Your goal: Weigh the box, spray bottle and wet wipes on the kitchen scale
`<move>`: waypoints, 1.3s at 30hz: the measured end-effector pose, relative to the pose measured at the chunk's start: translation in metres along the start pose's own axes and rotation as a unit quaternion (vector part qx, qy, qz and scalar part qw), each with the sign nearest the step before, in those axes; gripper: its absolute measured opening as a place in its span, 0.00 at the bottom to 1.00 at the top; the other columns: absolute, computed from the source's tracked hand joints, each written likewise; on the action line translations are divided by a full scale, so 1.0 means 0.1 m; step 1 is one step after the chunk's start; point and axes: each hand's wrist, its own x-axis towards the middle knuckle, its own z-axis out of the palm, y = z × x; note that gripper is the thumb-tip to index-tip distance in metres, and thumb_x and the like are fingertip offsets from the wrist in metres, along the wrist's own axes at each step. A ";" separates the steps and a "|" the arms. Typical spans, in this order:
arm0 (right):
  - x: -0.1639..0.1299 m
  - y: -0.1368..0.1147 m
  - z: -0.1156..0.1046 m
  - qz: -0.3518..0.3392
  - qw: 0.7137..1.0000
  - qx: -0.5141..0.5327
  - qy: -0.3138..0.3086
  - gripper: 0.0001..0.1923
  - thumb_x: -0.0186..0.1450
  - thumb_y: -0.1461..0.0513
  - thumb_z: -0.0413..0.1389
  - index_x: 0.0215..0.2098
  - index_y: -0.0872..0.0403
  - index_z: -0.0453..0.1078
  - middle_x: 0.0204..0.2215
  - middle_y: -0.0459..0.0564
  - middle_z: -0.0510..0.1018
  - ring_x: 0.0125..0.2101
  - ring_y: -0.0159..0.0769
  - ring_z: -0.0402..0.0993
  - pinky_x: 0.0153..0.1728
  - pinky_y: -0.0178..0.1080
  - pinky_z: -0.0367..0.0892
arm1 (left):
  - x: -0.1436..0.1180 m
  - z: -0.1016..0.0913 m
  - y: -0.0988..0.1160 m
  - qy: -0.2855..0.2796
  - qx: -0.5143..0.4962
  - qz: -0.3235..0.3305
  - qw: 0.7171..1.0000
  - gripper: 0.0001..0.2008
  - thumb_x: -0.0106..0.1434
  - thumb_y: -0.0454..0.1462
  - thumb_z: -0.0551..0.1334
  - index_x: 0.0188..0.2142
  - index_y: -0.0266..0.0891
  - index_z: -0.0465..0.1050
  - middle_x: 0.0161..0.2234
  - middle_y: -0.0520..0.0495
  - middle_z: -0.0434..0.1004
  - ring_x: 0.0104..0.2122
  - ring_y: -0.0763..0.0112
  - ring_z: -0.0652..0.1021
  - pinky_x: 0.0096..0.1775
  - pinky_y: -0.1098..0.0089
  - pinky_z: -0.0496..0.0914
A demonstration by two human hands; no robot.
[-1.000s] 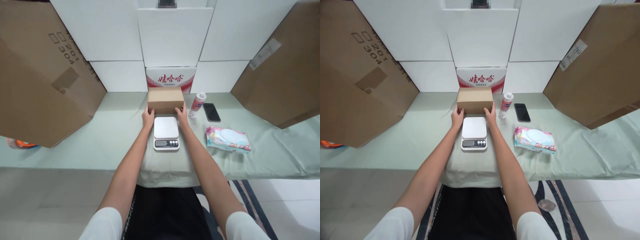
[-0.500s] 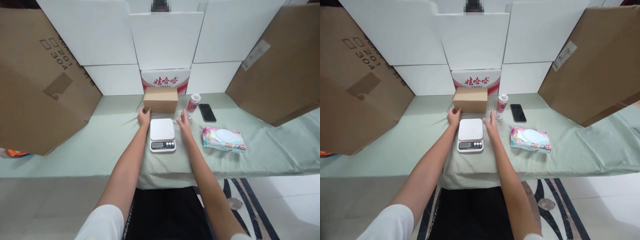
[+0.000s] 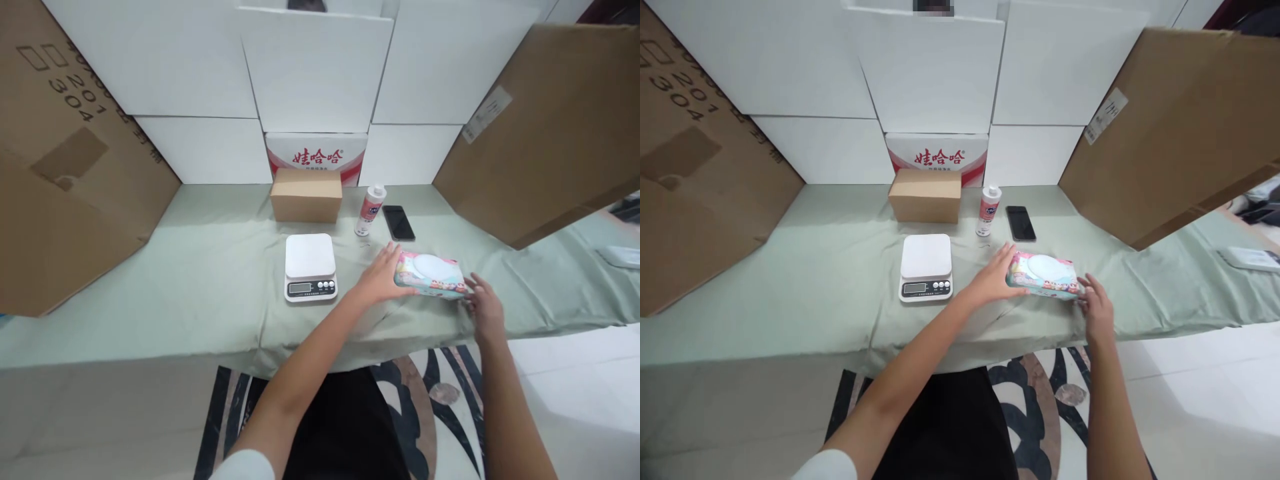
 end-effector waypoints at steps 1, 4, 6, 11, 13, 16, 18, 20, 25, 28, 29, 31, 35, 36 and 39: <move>0.03 0.00 0.06 0.022 0.999 0.006 -0.031 0.34 0.59 0.40 0.59 0.57 0.48 0.79 0.47 0.58 0.84 0.28 0.42 0.77 0.27 0.48 0.71 | 0.07 0.08 -0.03 -0.028 -0.002 -0.013 1.000 0.68 0.48 0.57 0.78 0.77 0.44 0.43 0.79 0.33 0.40 0.78 0.40 0.48 0.74 0.42 0.54; 0.04 -0.01 0.19 0.052 0.996 0.016 -0.077 0.41 0.59 0.41 0.60 0.66 0.49 0.72 0.51 0.56 0.81 0.28 0.37 0.73 0.23 0.40 0.65 | 0.22 0.13 -0.18 -0.044 -0.026 -0.014 0.999 0.70 0.48 0.52 0.79 0.78 0.40 0.39 0.78 0.31 0.44 0.77 0.41 0.54 0.74 0.47 0.56; 0.02 0.00 0.24 0.043 0.997 0.012 -0.065 0.41 0.59 0.41 0.60 0.67 0.48 0.71 0.55 0.57 0.79 0.34 0.42 0.77 0.27 0.42 0.69 | 0.25 0.12 -0.26 -0.032 -0.035 0.000 0.999 0.69 0.48 0.51 0.79 0.78 0.40 0.41 0.76 0.30 0.53 0.74 0.40 0.60 0.72 0.47 0.60; -0.04 -0.03 0.45 -0.043 0.997 0.058 -0.028 0.36 0.59 0.43 0.62 0.60 0.51 0.77 0.58 0.58 0.80 0.58 0.58 0.76 0.58 0.60 0.72 | 0.13 -0.01 -0.21 -0.006 -0.028 0.037 0.999 0.64 0.50 0.49 0.80 0.77 0.40 0.47 0.74 0.32 0.58 0.73 0.42 0.64 0.72 0.49 0.62; -0.12 -0.15 0.61 -0.079 0.993 0.089 -0.022 0.36 0.59 0.45 0.62 0.60 0.53 0.77 0.58 0.60 0.80 0.61 0.60 0.75 0.64 0.63 0.66 | -0.02 -0.20 -0.15 0.019 -0.019 0.063 0.998 0.61 0.52 0.49 0.79 0.77 0.42 0.50 0.75 0.35 0.58 0.74 0.45 0.63 0.73 0.52 0.61; -0.29 -0.49 0.94 -0.145 0.981 0.127 -0.034 0.36 0.60 0.46 0.63 0.62 0.54 0.76 0.60 0.60 0.79 0.63 0.60 0.74 0.66 0.63 0.64 | -0.35 -0.65 -0.07 0.079 0.020 0.117 0.990 0.56 0.55 0.52 0.77 0.75 0.45 0.54 0.74 0.38 0.60 0.73 0.48 0.64 0.73 0.54 0.61; -0.42 -0.76 1.24 -0.184 0.969 0.154 -0.063 0.36 0.61 0.45 0.64 0.62 0.54 0.76 0.60 0.60 0.79 0.63 0.59 0.74 0.66 0.62 0.65 | -0.61 -1.02 -0.05 0.133 0.062 0.149 0.978 0.52 0.56 0.54 0.75 0.74 0.45 0.56 0.73 0.38 0.63 0.72 0.50 0.66 0.73 0.55 0.62; -0.55 -1.01 1.57 -0.205 0.956 0.185 -0.096 0.36 0.62 0.44 0.64 0.62 0.54 0.75 0.60 0.61 0.79 0.62 0.58 0.75 0.65 0.60 0.67 | -0.86 -1.37 -0.08 0.181 0.107 0.156 0.965 0.51 0.56 0.55 0.75 0.73 0.45 0.59 0.72 0.37 0.65 0.70 0.50 0.69 0.71 0.54 0.65; -0.78 -1.31 2.30 -0.210 0.942 0.208 -0.158 0.37 0.63 0.41 0.63 0.62 0.56 0.74 0.59 0.63 0.79 0.60 0.56 0.76 0.63 0.57 0.70 | -1.20 -1.92 -0.44 0.239 0.115 0.097 0.959 0.53 0.52 0.56 0.77 0.71 0.41 0.63 0.70 0.34 0.68 0.69 0.47 0.71 0.68 0.53 0.70; -0.83 -1.31 2.53 -0.210 0.946 0.179 -0.172 0.37 0.64 0.40 0.63 0.61 0.57 0.75 0.58 0.64 0.79 0.59 0.56 0.77 0.60 0.56 0.73 | -1.21 -1.99 -0.74 0.253 0.036 0.059 0.965 0.57 0.47 0.57 0.79 0.70 0.37 0.64 0.70 0.30 0.67 0.69 0.43 0.70 0.66 0.52 0.72; -0.84 -1.30 2.57 -0.212 0.946 0.171 -0.175 0.37 0.64 0.40 0.62 0.60 0.56 0.75 0.58 0.64 0.79 0.58 0.56 0.77 0.59 0.56 0.74 | -1.19 -1.99 -0.81 0.258 0.007 0.046 0.965 0.58 0.46 0.58 0.79 0.70 0.36 0.64 0.70 0.29 0.67 0.69 0.42 0.70 0.66 0.51 0.72; -0.85 -1.26 2.61 -0.223 0.946 0.161 -0.174 0.36 0.65 0.40 0.62 0.60 0.56 0.75 0.58 0.64 0.79 0.59 0.56 0.77 0.58 0.55 0.75 | -1.16 -1.96 -0.92 0.267 -0.041 0.028 0.963 0.59 0.46 0.58 0.79 0.71 0.35 0.63 0.70 0.28 0.66 0.69 0.42 0.71 0.67 0.50 0.70; -0.87 -1.18 2.62 -0.246 0.942 0.158 -0.165 0.35 0.66 0.41 0.61 0.61 0.54 0.75 0.59 0.62 0.79 0.61 0.55 0.75 0.60 0.54 0.75 | -1.14 -1.94 -0.99 0.273 -0.072 0.024 0.959 0.59 0.47 0.58 0.78 0.72 0.37 0.62 0.70 0.31 0.68 0.68 0.43 0.71 0.68 0.51 0.69; -0.88 -1.17 2.62 -0.250 0.940 0.159 -0.168 0.35 0.66 0.42 0.61 0.62 0.54 0.74 0.59 0.62 0.79 0.61 0.55 0.75 0.60 0.54 0.74 | -1.15 -1.94 -1.00 0.275 -0.069 0.027 0.959 0.59 0.48 0.59 0.78 0.72 0.37 0.62 0.70 0.31 0.68 0.69 0.43 0.71 0.69 0.51 0.69; -0.90 -1.14 2.62 -0.262 0.934 0.157 -0.182 0.35 0.67 0.42 0.62 0.64 0.54 0.72 0.60 0.62 0.78 0.62 0.55 0.74 0.62 0.54 0.73 | -1.16 -1.96 -1.03 0.283 -0.054 0.034 0.957 0.58 0.50 0.61 0.75 0.72 0.36 0.62 0.71 0.31 0.66 0.70 0.42 0.68 0.70 0.53 0.67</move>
